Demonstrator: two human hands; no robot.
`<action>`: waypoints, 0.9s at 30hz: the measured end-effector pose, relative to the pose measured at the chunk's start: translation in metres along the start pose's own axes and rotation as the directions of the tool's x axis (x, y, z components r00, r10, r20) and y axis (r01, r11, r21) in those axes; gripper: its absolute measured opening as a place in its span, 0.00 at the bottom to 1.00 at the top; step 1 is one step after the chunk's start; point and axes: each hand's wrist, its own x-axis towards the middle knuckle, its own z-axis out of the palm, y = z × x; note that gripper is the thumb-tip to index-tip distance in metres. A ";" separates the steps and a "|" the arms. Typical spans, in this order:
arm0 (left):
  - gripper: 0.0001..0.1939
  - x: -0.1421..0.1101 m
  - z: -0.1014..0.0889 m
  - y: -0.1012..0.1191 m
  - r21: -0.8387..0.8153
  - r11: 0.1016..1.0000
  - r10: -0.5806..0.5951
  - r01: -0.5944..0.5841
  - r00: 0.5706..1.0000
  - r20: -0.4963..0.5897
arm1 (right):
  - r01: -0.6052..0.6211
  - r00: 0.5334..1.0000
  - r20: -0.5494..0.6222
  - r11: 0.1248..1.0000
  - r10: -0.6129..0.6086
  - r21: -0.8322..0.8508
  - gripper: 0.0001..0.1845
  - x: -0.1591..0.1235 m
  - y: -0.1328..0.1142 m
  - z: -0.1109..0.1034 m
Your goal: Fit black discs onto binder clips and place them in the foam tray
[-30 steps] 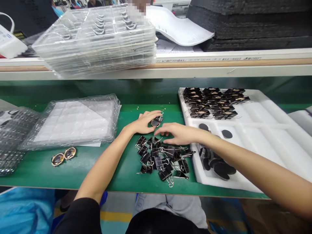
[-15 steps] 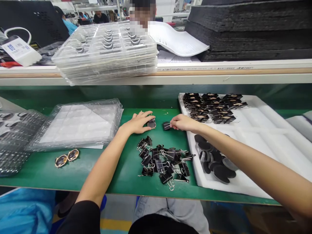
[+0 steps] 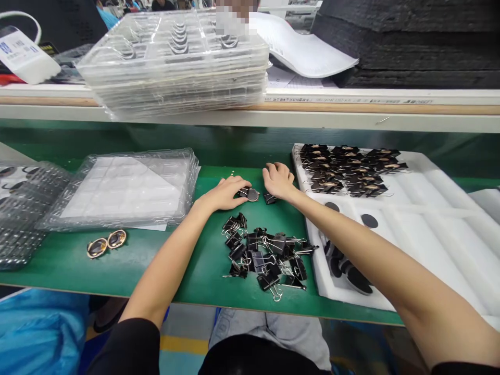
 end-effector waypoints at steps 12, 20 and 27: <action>0.17 -0.001 0.020 0.005 -0.124 0.992 -0.015 0.005 0.997 -0.081 | -0.088 0.996 -0.034 0.992 0.085 -0.090 0.34 0.005 0.025 0.017; 0.15 0.006 0.028 0.019 -0.132 0.991 -0.037 0.022 0.993 -0.112 | -0.084 0.996 -0.036 0.995 0.083 -0.050 0.35 0.005 0.027 0.018; 0.15 0.007 0.031 0.023 -0.100 0.995 -0.040 0.029 0.993 -0.109 | -0.066 0.996 -0.062 0.998 0.065 -0.013 0.34 0.007 0.034 0.021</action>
